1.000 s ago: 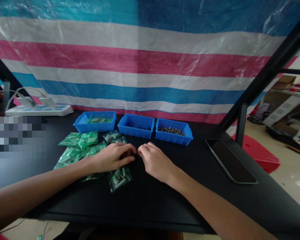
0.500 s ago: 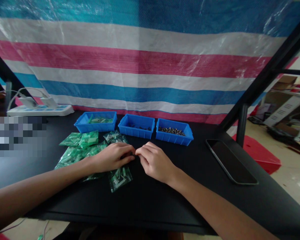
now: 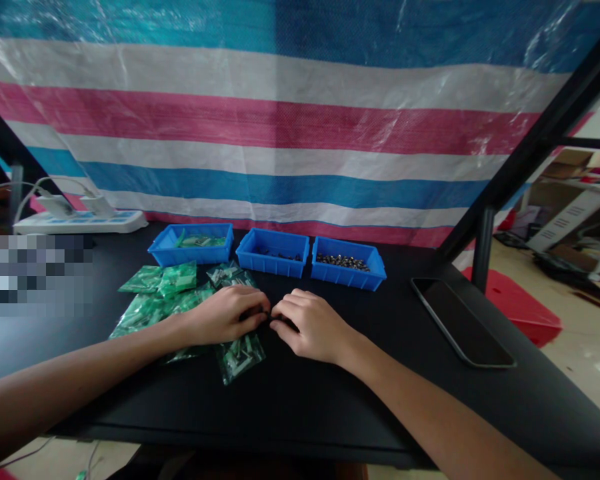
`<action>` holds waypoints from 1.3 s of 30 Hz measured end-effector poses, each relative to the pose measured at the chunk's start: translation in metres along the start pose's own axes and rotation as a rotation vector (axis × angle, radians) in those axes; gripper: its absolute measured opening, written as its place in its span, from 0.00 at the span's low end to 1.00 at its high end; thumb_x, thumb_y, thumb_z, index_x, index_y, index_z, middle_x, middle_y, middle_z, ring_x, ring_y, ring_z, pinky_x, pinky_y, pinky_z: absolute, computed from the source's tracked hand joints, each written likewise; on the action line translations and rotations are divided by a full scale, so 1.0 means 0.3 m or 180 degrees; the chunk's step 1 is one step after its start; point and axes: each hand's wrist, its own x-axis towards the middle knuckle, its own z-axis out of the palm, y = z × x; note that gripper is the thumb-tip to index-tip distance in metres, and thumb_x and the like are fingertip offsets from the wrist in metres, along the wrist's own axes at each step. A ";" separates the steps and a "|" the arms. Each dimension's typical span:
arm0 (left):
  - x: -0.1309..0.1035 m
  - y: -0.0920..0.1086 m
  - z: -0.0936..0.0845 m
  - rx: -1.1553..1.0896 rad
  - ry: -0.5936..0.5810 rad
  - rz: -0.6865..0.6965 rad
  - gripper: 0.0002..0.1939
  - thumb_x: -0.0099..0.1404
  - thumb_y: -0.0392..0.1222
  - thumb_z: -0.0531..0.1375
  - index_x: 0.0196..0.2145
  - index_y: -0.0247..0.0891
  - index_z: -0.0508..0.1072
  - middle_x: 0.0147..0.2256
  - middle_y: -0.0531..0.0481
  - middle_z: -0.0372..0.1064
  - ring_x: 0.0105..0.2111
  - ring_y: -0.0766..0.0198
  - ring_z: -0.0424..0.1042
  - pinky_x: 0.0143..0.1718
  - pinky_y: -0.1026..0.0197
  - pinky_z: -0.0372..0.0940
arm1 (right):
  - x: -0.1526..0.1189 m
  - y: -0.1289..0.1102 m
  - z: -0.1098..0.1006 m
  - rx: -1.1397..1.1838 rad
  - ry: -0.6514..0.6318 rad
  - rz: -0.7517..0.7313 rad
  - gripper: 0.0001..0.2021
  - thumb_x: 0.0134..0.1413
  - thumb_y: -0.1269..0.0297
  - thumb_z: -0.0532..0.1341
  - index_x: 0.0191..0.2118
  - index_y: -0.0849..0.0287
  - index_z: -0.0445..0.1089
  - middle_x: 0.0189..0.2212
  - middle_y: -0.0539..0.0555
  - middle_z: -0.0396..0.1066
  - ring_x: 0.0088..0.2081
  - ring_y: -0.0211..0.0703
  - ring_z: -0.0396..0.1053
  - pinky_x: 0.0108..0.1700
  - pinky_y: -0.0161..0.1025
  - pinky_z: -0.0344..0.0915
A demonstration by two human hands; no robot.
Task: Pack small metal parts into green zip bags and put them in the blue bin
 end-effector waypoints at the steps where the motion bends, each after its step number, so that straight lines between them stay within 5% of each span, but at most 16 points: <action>1: 0.000 -0.001 0.001 -0.0006 0.0001 0.0004 0.05 0.62 0.36 0.51 0.34 0.38 0.66 0.30 0.52 0.68 0.31 0.65 0.67 0.33 0.66 0.59 | 0.000 0.000 0.000 -0.0019 -0.0038 0.0002 0.05 0.56 0.67 0.56 0.34 0.62 0.67 0.28 0.53 0.68 0.32 0.40 0.62 0.35 0.37 0.59; 19: -0.001 -0.010 0.005 0.0007 -0.0030 0.0090 0.05 0.62 0.37 0.51 0.34 0.38 0.66 0.31 0.52 0.68 0.32 0.65 0.68 0.34 0.65 0.58 | 0.001 0.007 -0.007 -0.0180 -0.0255 0.0043 0.05 0.55 0.66 0.57 0.35 0.61 0.68 0.31 0.53 0.67 0.34 0.41 0.61 0.38 0.38 0.59; 39: 0.000 -0.002 -0.003 0.0036 -0.0080 0.0114 0.07 0.64 0.40 0.50 0.33 0.37 0.66 0.30 0.51 0.67 0.31 0.64 0.67 0.34 0.65 0.58 | 0.003 0.025 0.003 -0.0100 0.0087 -0.0018 0.05 0.56 0.71 0.54 0.33 0.61 0.66 0.28 0.53 0.66 0.32 0.41 0.61 0.35 0.37 0.59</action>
